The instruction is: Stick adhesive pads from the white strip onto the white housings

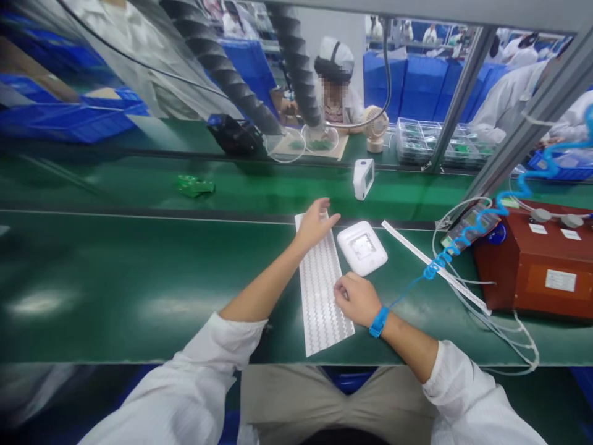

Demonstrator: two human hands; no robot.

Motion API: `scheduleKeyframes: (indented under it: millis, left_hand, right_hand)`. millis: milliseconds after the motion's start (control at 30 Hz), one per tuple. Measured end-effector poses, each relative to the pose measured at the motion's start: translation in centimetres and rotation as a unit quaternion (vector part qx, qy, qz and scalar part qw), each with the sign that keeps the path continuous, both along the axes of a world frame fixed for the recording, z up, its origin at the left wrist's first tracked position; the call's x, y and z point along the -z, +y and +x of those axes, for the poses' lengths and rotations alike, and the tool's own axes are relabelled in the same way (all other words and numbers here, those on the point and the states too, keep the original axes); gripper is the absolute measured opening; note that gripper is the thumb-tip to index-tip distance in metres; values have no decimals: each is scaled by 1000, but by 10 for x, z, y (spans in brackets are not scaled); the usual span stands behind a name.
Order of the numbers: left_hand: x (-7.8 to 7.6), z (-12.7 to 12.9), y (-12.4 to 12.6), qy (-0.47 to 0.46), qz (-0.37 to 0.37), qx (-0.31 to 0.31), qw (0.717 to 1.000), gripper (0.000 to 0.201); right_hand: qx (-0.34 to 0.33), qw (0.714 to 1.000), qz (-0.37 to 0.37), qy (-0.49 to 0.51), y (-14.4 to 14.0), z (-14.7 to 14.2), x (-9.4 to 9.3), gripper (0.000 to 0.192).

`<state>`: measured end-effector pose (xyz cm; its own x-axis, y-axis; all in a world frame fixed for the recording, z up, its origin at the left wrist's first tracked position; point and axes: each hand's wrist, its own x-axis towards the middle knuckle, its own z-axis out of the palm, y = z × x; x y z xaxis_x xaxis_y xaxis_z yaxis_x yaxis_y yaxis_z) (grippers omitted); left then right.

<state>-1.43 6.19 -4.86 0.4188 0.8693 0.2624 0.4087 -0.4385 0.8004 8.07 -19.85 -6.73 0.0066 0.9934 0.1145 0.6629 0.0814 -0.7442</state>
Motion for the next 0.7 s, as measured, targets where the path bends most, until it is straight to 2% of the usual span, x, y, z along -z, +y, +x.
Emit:
scheduleKeyframes:
  millis: [67, 133, 233, 333, 433, 500, 600, 700]
  left_hand:
    - [-11, 39, 26, 1, -9, -8, 1000, 82]
    - [-18, 80, 45, 8, -21, -27, 999, 90]
    - [-21, 124, 59, 22, -38, -72, 996, 84]
    - [-21, 140, 64, 35, -48, -112, 992, 71]
    - [-29, 131, 66, 39, -25, -123, 991, 60]
    - [-37, 115, 61, 35, 20, -100, 994, 59]
    - [-47, 80, 40, 27, 102, -35, 994, 62]
    - [-46, 35, 4, 24, 183, 28, 982, 60]
  right_hand:
    - [-1, 1000, 7, 24, 2, 0, 2, 12]
    - [-7, 999, 13, 46, 3, 0, 3, 12]
    - [-22, 997, 18, 72, 4, -1, 2, 13]
    - [-41, 994, 19, 98, 5, 0, -2, 13]
    - [-60, 978, 23, 197, 7, 9, -10, 10]
    - [-56, 954, 24, 293, 9, 19, -16, 17]
    - [-18, 907, 12, 422, 16, 38, -23, 34]
    - [52, 839, 46, 539, 24, 50, -28, 52]
